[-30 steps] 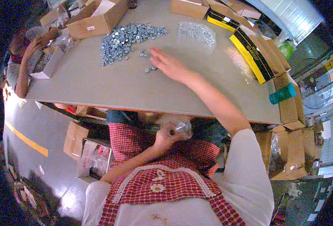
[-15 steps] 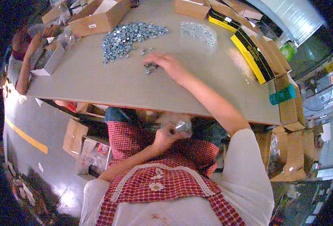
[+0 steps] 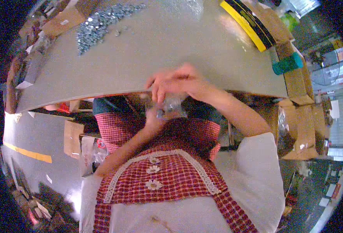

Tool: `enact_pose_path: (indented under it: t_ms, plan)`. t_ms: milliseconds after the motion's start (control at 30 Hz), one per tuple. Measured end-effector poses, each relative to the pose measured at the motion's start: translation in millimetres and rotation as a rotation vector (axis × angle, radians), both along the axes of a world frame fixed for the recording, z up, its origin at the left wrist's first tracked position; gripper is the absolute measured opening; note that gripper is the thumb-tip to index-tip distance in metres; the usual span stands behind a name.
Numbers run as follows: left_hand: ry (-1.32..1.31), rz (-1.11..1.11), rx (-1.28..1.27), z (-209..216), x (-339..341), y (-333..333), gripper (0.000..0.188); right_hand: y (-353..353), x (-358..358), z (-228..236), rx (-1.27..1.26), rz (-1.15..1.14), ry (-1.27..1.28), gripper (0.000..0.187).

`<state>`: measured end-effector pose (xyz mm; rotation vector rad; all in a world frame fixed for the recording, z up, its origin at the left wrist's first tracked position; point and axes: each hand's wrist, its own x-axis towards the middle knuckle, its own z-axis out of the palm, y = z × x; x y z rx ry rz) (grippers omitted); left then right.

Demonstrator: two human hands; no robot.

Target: Sorting and bagging small hardware items such as screws and washers in a warehouse setting.

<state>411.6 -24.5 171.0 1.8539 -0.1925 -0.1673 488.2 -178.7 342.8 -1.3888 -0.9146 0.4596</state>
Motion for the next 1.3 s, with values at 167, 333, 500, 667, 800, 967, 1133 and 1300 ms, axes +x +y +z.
enact_pose_path:
  t_ms: [167,333,500,667,800,967,1133,1300]
  plan:
    - [0.010,-0.018,0.133,-13,11,4,0.043,-23,-23,3,-0.116,-0.150,-0.104,0.022]
    - [-0.188,-0.023,-0.031,-28,7,-1,0.038,-22,-36,-5,-0.311,-0.258,-0.281,0.010]
    - [-0.243,-0.113,-0.051,-31,7,15,0.033,-15,-31,-10,-0.355,-0.277,-0.334,0.010]
    - [-0.186,-0.266,-0.292,-13,-1,75,0.021,2,-37,-9,-0.316,-0.248,-0.533,0.016]
    - [0.189,-0.328,-0.739,55,-15,111,0.036,45,-55,-7,-0.311,-0.151,-0.775,0.027]
    - [-0.151,-0.208,-0.529,104,-13,103,0.057,65,-54,-3,-0.231,-0.223,-0.867,0.018]
    - [-0.415,0.080,-0.079,148,-2,91,0.021,47,-56,17,-0.263,-0.560,-0.750,0.007]
    - [-0.355,0.084,-0.204,165,7,70,0.011,27,-58,28,-0.405,-0.649,-0.706,0.007]
